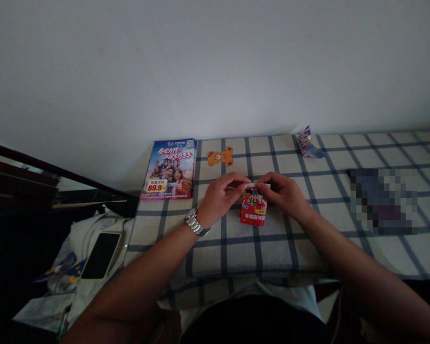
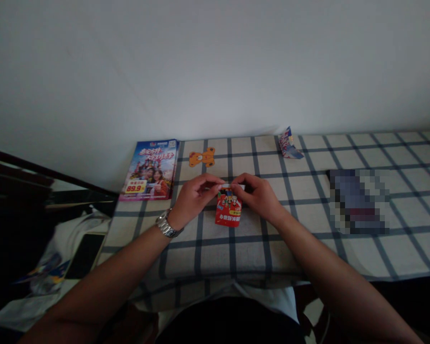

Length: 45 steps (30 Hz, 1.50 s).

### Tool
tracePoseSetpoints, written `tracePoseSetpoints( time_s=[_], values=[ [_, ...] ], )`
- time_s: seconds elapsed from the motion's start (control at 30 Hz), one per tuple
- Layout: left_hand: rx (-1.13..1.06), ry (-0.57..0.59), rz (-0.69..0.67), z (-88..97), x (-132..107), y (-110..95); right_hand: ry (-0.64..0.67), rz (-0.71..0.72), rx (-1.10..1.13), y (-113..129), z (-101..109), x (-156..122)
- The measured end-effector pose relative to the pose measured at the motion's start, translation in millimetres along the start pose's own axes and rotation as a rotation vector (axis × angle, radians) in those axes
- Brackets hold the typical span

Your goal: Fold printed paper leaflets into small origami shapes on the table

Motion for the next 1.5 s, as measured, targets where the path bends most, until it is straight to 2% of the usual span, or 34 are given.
tracePoseSetpoints(
  time_s=[0.13, 0.33, 0.47, 1.0, 1.33, 1.5],
  values=[
    [0.015, -0.025, 0.016, 1.2, 0, -1, 0.002, -0.013, 0.029, 2, -1, 0],
    [0.039, -0.123, 0.019, 7.6, 1, 0, -0.004, -0.103, 0.251, -3, 0, 1],
    [0.038, -0.140, 0.019, 10.6, 4, 1, 0.000, -0.152, 0.344, -8, -1, 2],
    [0.061, -0.151, -0.019, 11.4, 2, 1, -0.021, -0.124, 0.282, -12, 3, 0],
    [-0.032, -0.106, 0.000, 9.8, 1, 2, -0.064, -0.125, 0.281, -8, 4, -1],
    [-0.026, -0.119, -0.009, 9.9, 2, 3, -0.054, -0.098, 0.277, -7, 4, 0]
  ],
)
Point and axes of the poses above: each hand's wrist, its own x-axis towards the middle knuckle, its own z-axis out of the back of the hand, y = z × x, the point moved 4 cm from there along x, towards the middle knuckle, and after that the axes turned 2 degrees about -y, right-handed, at the moved point
